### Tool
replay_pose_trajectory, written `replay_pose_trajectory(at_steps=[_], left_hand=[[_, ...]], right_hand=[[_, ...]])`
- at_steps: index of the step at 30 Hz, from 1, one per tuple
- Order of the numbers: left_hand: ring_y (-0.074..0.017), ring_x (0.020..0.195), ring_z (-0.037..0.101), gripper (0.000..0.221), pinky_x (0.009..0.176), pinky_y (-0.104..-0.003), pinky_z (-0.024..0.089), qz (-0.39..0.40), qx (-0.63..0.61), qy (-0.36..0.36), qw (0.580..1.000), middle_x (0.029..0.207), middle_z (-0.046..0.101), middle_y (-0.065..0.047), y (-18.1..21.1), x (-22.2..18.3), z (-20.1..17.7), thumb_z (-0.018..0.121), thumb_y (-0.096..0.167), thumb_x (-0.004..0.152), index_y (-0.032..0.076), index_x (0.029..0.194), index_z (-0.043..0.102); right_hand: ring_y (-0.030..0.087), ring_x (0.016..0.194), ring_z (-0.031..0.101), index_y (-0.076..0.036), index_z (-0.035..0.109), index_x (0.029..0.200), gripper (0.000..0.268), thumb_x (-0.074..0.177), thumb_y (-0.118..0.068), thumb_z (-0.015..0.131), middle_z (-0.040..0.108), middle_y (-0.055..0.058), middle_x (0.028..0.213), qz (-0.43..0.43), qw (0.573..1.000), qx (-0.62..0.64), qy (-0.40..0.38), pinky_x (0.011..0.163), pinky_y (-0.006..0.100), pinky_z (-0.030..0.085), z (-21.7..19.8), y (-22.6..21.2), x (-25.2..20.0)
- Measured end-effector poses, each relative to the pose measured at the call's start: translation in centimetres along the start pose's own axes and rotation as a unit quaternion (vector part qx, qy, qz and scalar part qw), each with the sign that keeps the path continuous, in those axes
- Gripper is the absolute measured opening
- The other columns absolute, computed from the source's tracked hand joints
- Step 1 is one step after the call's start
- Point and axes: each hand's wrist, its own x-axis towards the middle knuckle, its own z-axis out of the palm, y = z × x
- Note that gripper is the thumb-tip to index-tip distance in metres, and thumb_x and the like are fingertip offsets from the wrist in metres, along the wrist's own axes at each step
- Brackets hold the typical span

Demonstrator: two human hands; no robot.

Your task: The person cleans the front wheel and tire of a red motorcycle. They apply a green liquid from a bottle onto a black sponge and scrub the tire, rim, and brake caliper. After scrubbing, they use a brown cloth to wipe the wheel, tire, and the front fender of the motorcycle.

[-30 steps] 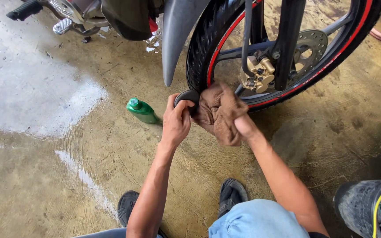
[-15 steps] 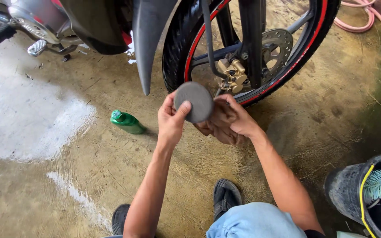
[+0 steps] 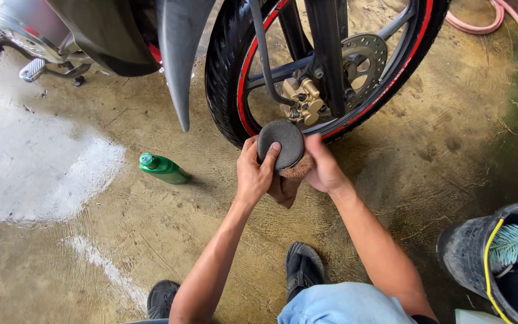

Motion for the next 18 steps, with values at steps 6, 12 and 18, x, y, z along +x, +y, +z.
replay_pose_trajectory(at_steps=[6,12,18], left_hand=[[-0.0289,0.094,0.065,0.052,0.081,-0.042,0.053,-0.024,0.021,-0.054,0.998,0.111,0.062,-0.007,-2.3,0.7,-0.3,0.086,0.052,0.080,0.010,0.104,0.070],[-0.0230,0.095,0.062,0.047,0.080,-0.036,0.048,-0.080,-0.076,-0.044,0.993,0.112,0.065,-0.011,-2.4,0.7,-0.6,0.095,0.024,0.067,0.006,0.093,0.060],[-0.0261,0.104,0.054,0.032,0.083,-0.038,0.054,0.294,0.039,0.024,0.955,0.116,0.047,-0.014,4.6,2.0,0.1,0.081,0.002,0.081,0.007,0.084,0.049]], right_hand=[[0.028,0.088,0.070,-0.009,0.071,0.121,0.030,0.097,-0.027,0.074,0.070,0.014,0.096,-0.077,0.931,-0.352,0.065,0.066,0.035,0.060,0.7,-3.5,0.0],[0.022,0.074,0.059,-0.005,0.065,0.110,0.015,0.103,-0.016,0.071,0.059,0.012,0.085,-0.336,0.772,-0.486,0.235,0.059,0.033,0.053,-4.6,-11.4,2.6],[0.044,0.110,0.065,0.001,0.042,0.133,0.036,0.104,0.015,0.058,0.057,0.028,0.122,-0.503,0.671,-0.531,0.121,0.096,0.055,0.061,-3.1,-18.3,6.2]])
